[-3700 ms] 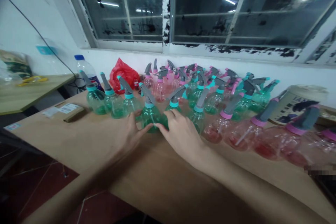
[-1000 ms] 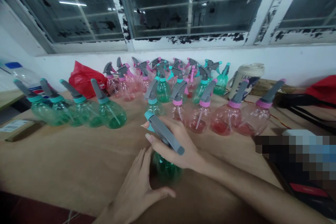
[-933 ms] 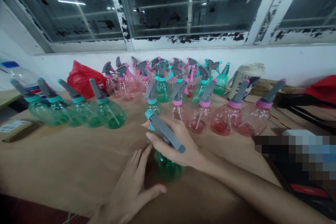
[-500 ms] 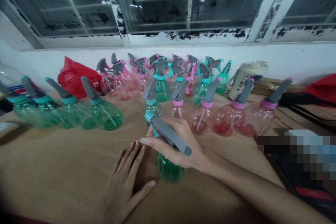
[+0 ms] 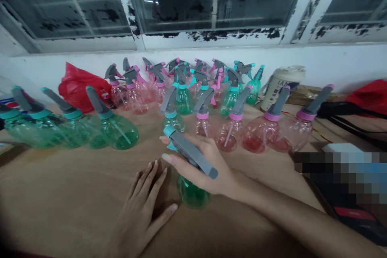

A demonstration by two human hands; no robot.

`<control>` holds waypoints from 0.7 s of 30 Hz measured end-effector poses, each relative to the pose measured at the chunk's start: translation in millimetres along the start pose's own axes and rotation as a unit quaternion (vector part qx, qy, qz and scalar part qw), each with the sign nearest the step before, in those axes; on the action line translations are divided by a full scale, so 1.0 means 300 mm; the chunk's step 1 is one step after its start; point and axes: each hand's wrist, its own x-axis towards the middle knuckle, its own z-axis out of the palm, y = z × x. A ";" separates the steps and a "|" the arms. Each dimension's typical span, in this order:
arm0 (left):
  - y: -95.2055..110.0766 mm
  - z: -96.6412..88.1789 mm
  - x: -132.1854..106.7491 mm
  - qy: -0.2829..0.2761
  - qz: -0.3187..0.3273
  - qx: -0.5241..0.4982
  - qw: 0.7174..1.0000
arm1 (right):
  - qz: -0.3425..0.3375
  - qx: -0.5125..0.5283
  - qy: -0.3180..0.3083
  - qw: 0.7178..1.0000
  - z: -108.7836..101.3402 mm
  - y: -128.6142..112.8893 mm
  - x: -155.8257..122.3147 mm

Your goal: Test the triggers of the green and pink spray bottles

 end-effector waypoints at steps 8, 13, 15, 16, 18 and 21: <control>0.001 -0.006 0.000 -0.013 -0.002 0.000 1.000 | 0.034 0.044 -0.041 0.998 -0.001 0.005 -0.004; 0.001 -0.005 0.005 -0.010 -0.002 0.000 1.000 | 0.069 0.077 -0.059 0.993 0.000 -0.012 -0.004; 0.001 -0.005 0.007 -0.010 -0.002 -0.004 1.000 | 0.079 0.090 -0.061 0.991 0.003 -0.017 -0.001; 0.001 -0.006 0.007 -0.011 -0.002 -0.005 1.000 | 0.083 0.094 -0.062 0.990 0.005 -0.018 0.000; 0.001 -0.006 0.006 -0.012 -0.003 -0.006 1.000 | 0.084 0.087 -0.062 0.991 0.007 -0.015 0.002; 0.001 -0.005 0.002 -0.008 -0.009 -0.013 1.000 | 0.052 0.024 -0.050 0.997 0.008 -0.006 0.002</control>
